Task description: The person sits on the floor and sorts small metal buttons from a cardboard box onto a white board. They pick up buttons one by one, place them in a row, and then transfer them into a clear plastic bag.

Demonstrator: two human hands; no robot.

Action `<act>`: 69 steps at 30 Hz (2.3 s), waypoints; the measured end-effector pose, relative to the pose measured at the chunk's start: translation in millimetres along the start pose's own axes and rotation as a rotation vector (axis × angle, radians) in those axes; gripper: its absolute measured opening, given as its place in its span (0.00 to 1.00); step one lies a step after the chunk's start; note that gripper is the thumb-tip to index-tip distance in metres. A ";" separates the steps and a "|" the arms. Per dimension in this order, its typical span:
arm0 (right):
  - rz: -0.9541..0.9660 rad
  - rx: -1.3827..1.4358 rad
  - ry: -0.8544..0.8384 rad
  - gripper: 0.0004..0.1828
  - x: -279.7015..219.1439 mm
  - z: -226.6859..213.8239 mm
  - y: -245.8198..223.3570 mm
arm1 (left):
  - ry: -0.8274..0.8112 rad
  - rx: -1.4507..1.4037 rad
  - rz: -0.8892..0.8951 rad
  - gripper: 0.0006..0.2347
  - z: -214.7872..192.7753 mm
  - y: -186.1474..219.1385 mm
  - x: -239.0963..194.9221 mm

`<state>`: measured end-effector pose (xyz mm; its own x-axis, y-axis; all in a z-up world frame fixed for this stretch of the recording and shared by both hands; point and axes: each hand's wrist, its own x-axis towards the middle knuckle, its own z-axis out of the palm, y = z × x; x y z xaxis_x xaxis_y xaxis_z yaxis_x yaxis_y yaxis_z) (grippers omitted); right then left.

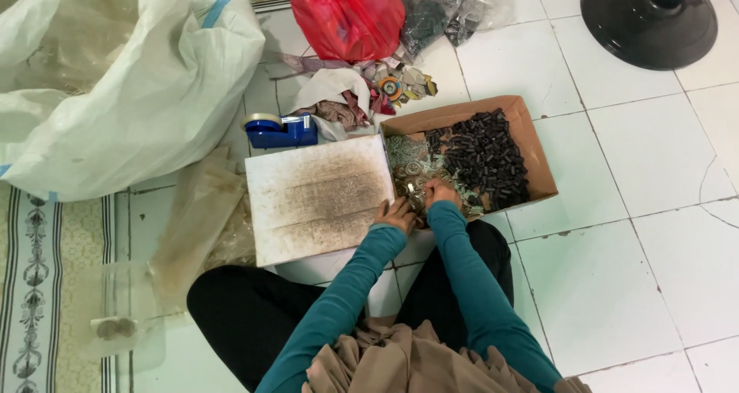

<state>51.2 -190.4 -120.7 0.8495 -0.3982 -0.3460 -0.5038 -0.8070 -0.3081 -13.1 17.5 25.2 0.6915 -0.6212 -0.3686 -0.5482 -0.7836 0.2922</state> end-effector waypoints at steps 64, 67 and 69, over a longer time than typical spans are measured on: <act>0.101 0.091 -0.025 0.16 -28.6 -43.3 -42.3 | 0.397 -0.148 -0.380 0.18 164.3 2.2 235.7; 0.099 0.123 -0.036 0.15 -24.2 -30.1 -30.8 | 0.377 -0.127 -0.483 0.16 162.2 3.6 244.6; 0.098 0.161 -0.040 0.16 -22.4 -25.7 -26.9 | 0.315 -0.241 -0.493 0.16 157.4 0.3 249.1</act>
<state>49.8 -170.9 -81.9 0.7896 -0.4514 -0.4156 -0.6053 -0.6837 -0.4077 84.9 -137.5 -205.5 0.9611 -0.1287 -0.2443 -0.0339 -0.9330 0.3583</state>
